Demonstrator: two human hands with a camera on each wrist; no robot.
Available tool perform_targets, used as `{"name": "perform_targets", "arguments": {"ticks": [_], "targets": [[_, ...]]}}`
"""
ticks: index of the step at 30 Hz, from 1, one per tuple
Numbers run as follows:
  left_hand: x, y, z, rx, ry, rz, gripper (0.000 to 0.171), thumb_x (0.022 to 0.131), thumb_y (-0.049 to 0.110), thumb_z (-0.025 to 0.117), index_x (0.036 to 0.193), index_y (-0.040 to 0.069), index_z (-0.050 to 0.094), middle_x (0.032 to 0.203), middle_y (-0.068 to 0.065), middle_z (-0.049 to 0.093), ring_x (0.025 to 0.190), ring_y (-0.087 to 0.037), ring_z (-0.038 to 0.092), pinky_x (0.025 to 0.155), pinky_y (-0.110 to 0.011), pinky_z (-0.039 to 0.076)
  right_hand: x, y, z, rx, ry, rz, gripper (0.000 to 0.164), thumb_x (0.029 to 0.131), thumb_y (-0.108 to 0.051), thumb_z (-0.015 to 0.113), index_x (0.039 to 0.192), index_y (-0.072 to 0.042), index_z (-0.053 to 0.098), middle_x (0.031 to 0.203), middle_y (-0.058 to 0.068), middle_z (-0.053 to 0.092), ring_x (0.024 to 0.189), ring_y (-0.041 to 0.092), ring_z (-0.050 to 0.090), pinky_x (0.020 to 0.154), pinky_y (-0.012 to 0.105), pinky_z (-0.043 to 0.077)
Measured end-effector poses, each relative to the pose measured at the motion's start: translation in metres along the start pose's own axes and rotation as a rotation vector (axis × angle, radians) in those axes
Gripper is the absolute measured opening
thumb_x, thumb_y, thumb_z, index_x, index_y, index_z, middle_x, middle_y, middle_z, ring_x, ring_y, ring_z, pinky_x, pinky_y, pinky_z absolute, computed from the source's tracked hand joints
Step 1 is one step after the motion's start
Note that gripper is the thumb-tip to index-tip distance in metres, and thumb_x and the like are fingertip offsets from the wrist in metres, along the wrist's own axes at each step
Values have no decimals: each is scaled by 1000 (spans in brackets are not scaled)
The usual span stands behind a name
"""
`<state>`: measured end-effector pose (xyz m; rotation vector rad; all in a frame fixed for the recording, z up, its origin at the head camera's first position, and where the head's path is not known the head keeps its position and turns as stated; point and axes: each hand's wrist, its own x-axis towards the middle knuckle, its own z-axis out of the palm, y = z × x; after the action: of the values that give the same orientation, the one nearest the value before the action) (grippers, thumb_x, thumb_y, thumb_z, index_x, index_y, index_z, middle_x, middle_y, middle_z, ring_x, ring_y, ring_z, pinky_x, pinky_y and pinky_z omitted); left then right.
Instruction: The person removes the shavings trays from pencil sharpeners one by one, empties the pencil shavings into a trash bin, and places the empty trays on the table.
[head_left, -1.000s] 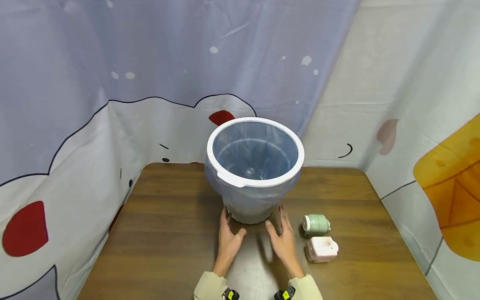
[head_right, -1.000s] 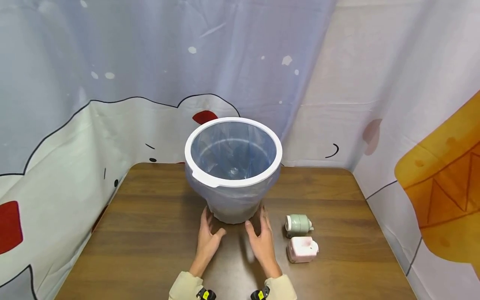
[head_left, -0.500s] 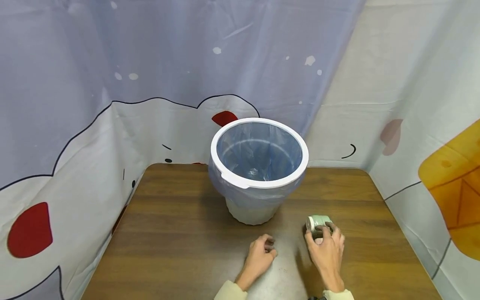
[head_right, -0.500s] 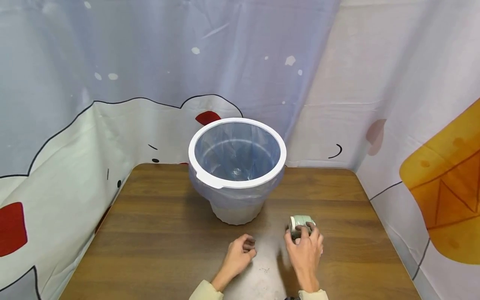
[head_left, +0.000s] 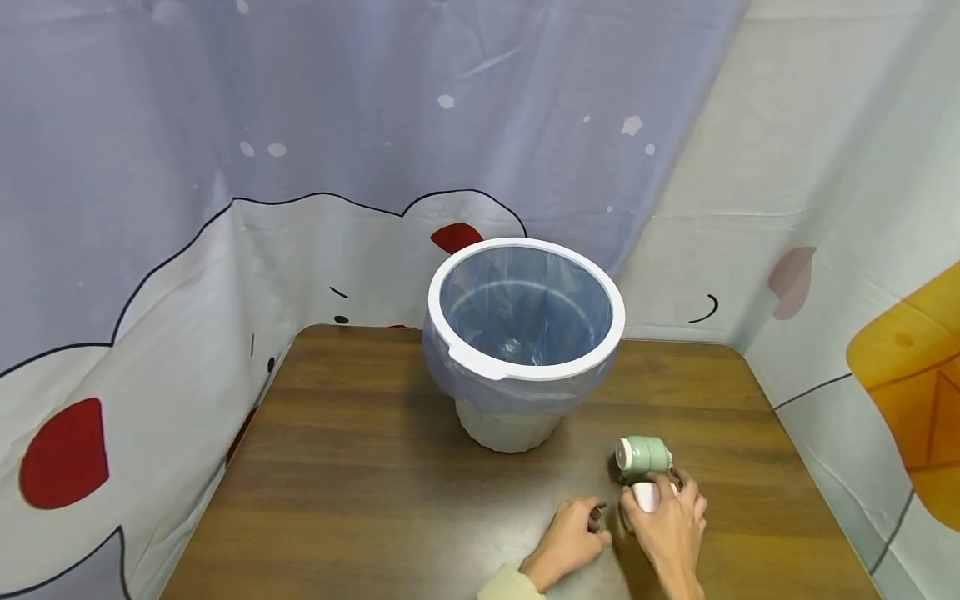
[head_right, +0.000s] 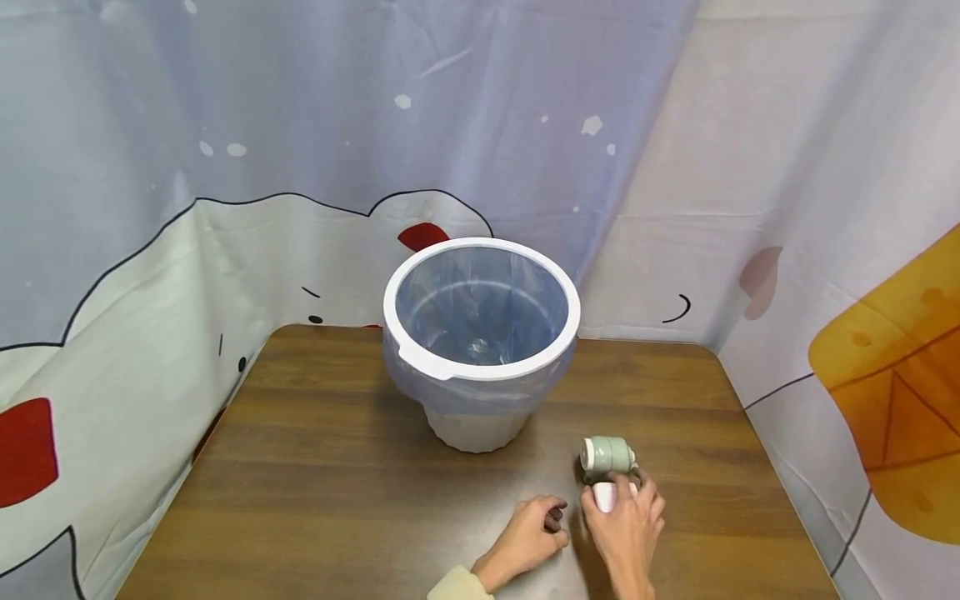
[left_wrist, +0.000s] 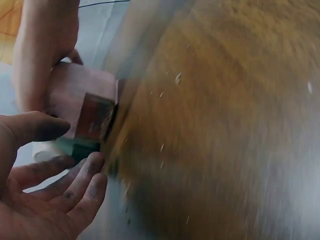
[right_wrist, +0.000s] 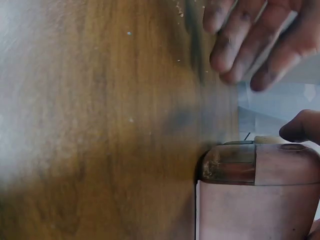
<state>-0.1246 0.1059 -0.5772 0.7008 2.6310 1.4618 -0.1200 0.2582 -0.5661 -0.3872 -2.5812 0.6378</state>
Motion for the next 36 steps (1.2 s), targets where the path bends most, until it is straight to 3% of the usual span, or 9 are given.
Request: {"name": "perform_targets", "arguments": {"ticks": [7,14,17,22,26,30,36], "targets": [[7,4,21,-13,-7,17,21,59,10,66,78,12,58,67,7,53,57,0,47,47,-8,35,-1,1,1,-23,6,-12,44,59,-43,68,91,-15,59,115,16,36,97,40,33,64,53,32],[14,5,33,-41,90,-38,37,55,13,70,89,15,56,79,8,54,69,-5,50,57,-14,40,-3,1,3,-58,-8,35,50,61,-53,62,94,-16,56,103,14,44,89,35,38,49,52,34],[17,5,37,-8,115,-38,39,53,17,72,89,15,57,80,9,53,72,-5,50,62,-14,40,-4,1,4,-60,8,50,50,62,-55,60,94,-17,56,100,13,44,85,34,40,45,53,34],[19,3,43,69,123,9,49,49,20,74,94,13,56,81,9,50,74,-5,49,65,-13,40,-6,4,8,-58,71,38,49,60,-53,63,93,-18,57,97,12,45,81,34,41,41,51,34],[21,0,46,105,116,67,57,50,23,76,100,11,51,87,8,48,79,-4,47,70,-12,38,-7,5,11,-62,56,43,49,59,-53,64,95,-19,57,98,12,45,82,34,40,46,54,34],[21,-3,51,88,111,74,61,48,23,77,101,12,49,91,9,46,83,-5,45,74,-14,37,-7,6,10,-63,41,52,51,58,-52,65,96,-19,56,99,12,44,82,34,40,49,52,35],[24,-7,57,78,202,106,60,49,8,70,105,10,49,96,4,50,88,-9,47,78,-20,37,-7,10,12,-42,64,31,51,59,-51,64,97,-18,56,98,13,43,82,36,38,49,51,33]]}}
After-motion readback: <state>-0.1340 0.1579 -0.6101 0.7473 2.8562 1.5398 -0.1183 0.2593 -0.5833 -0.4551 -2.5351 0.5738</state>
